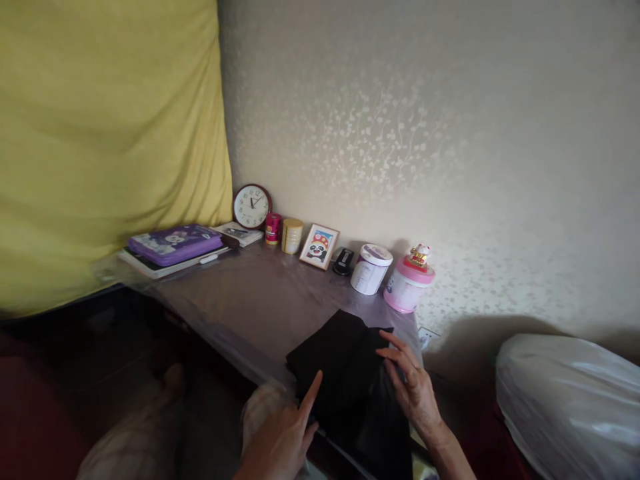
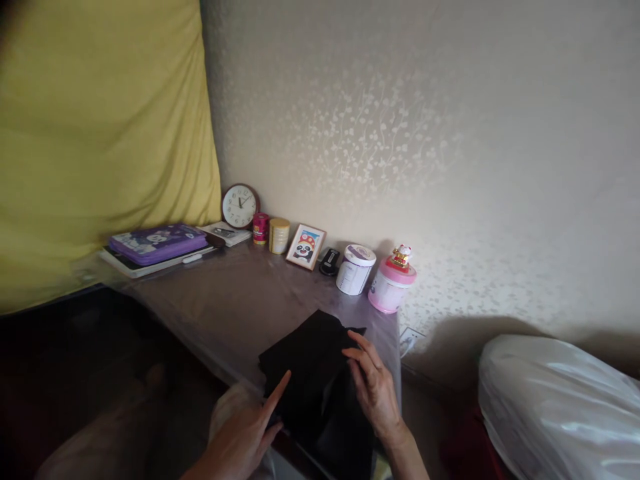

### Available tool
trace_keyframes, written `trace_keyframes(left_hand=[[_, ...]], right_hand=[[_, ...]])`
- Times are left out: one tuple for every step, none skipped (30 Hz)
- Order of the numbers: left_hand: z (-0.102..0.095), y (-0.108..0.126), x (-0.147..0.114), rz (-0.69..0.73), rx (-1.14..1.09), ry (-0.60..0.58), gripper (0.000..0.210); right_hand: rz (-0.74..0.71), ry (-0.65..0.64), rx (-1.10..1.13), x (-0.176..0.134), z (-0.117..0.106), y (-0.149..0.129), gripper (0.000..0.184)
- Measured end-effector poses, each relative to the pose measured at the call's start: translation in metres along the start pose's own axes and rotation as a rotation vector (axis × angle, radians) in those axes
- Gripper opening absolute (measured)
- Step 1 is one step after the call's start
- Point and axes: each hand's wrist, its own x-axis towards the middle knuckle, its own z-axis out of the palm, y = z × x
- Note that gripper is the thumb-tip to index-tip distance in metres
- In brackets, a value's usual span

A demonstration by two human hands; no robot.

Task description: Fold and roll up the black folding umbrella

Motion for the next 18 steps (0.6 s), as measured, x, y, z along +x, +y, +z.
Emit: trace_keyframes(left_hand=[[0.001, 0.000, 0.000, -0.003, -0.008, 0.000, 0.070], [0.001, 0.000, 0.000, -0.011, -0.020, -0.008, 0.071], [0.001, 0.000, 0.000, -0.020, -0.028, -0.016, 0.071], [0.000, 0.001, 0.000, -0.027, -0.029, -0.024, 0.070], [-0.001, 0.001, 0.000, -0.032, -0.026, -0.028, 0.070], [-0.003, 0.002, -0.001, -0.033, -0.025, -0.030, 0.069], [-0.006, 0.003, -0.001, -0.031, -0.028, -0.031, 0.068], [-0.008, 0.004, -0.001, -0.026, -0.035, -0.037, 0.067], [-0.010, 0.005, -0.001, -0.026, -0.042, -0.048, 0.065], [-0.012, 0.006, 0.000, -0.031, -0.046, -0.064, 0.063], [-0.014, 0.006, 0.001, -0.041, -0.046, -0.080, 0.060], [-0.014, 0.007, 0.001, -0.053, -0.044, -0.100, 0.057], [-0.015, 0.007, 0.002, -0.063, -0.039, -0.119, 0.055], [-0.015, 0.007, 0.003, -0.069, -0.037, -0.131, 0.054], [-0.015, 0.007, 0.004, -0.069, -0.038, -0.140, 0.054], [-0.015, 0.007, 0.004, -0.065, -0.044, -0.147, 0.056], [-0.015, 0.007, 0.004, -0.063, -0.052, -0.149, 0.059], [-0.015, 0.007, 0.004, -0.061, -0.066, -0.147, 0.061]], right_hand=[[-0.007, 0.005, 0.004, 0.008, 0.004, -0.002, 0.020], [-0.019, 0.008, 0.006, 0.016, 0.009, -0.004, 0.019], [-0.035, 0.011, 0.006, 0.024, 0.015, -0.006, 0.019], [-0.052, 0.015, 0.003, 0.032, 0.022, -0.008, 0.019], [-0.070, 0.016, -0.001, 0.039, 0.029, -0.010, 0.019], [-0.084, 0.014, -0.006, 0.045, 0.036, -0.012, 0.020], [-0.097, 0.007, -0.014, 0.050, 0.043, -0.013, 0.021], [-0.109, -0.004, -0.025, 0.055, 0.051, -0.015, 0.021], [-0.117, -0.022, -0.040, 0.058, 0.058, -0.015, 0.022], [-0.122, -0.042, -0.062, 0.061, 0.066, -0.016, 0.023], [-0.123, -0.065, -0.089, 0.063, 0.073, -0.016, 0.023], [-0.126, -0.090, -0.119, 0.064, 0.080, -0.017, 0.024], [-0.131, -0.113, -0.150, 0.065, 0.086, -0.016, 0.024], [-0.135, -0.133, -0.179, 0.065, 0.091, -0.016, 0.025], [-0.137, -0.152, -0.204, 0.065, 0.096, -0.016, 0.025], [-0.138, -0.172, -0.225, 0.065, 0.099, -0.015, 0.025], [-0.135, -0.191, -0.241, 0.064, 0.102, -0.015, 0.026], [-0.132, -0.209, -0.253, 0.064, 0.103, -0.015, 0.026]])
